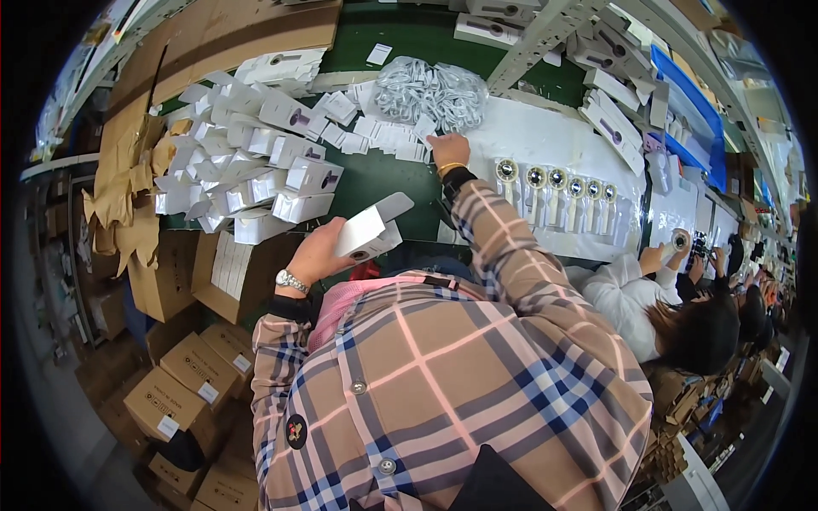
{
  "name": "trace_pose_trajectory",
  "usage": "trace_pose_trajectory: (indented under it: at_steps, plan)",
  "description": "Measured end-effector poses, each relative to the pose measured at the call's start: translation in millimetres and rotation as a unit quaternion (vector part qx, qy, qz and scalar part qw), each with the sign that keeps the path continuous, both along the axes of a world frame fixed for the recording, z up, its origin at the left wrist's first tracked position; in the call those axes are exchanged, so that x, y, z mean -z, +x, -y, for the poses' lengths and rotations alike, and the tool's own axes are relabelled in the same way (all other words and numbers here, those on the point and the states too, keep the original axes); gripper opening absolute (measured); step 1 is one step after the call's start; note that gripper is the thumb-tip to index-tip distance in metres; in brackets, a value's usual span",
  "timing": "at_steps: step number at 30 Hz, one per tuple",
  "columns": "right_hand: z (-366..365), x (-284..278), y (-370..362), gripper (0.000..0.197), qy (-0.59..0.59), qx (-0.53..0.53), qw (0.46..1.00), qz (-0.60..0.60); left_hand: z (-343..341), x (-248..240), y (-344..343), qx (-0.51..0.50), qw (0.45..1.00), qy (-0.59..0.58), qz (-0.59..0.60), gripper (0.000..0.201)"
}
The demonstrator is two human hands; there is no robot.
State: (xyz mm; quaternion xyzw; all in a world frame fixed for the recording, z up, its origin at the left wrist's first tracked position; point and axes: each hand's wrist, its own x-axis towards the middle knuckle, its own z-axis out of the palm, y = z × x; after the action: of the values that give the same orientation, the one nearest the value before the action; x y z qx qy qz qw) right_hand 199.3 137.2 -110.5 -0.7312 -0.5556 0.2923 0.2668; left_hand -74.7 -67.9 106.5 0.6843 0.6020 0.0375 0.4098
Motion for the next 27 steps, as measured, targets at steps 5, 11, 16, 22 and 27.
trace_pose_trajectory:
  at_steps: [5,11,16,22,27]
  plan:
    - [37.6,-58.0,48.1,0.023,0.04,0.033,0.993,-0.103,-7.3,2.7,-0.2,0.007,1.0,-0.009,0.006,0.069]
    - [91.8,-84.9,162.9,0.015,0.223,0.106,0.969,0.035,-41.2,5.6,12.0,0.064,0.998,0.013,0.016,0.069]
    - [135.4,-92.7,228.1,0.014,0.2,0.214,0.944,0.151,-64.8,4.7,31.7,0.124,0.991,0.018,0.036,0.071]
    - [148.7,-80.1,254.8,0.015,0.167,0.171,0.948,0.208,-71.5,5.2,42.2,0.155,0.987,0.011,0.027,0.073]
    - [142.9,-58.0,262.5,0.015,0.117,0.134,0.955,0.239,-70.6,2.0,39.9,0.148,0.989,-0.004,0.016,0.072]
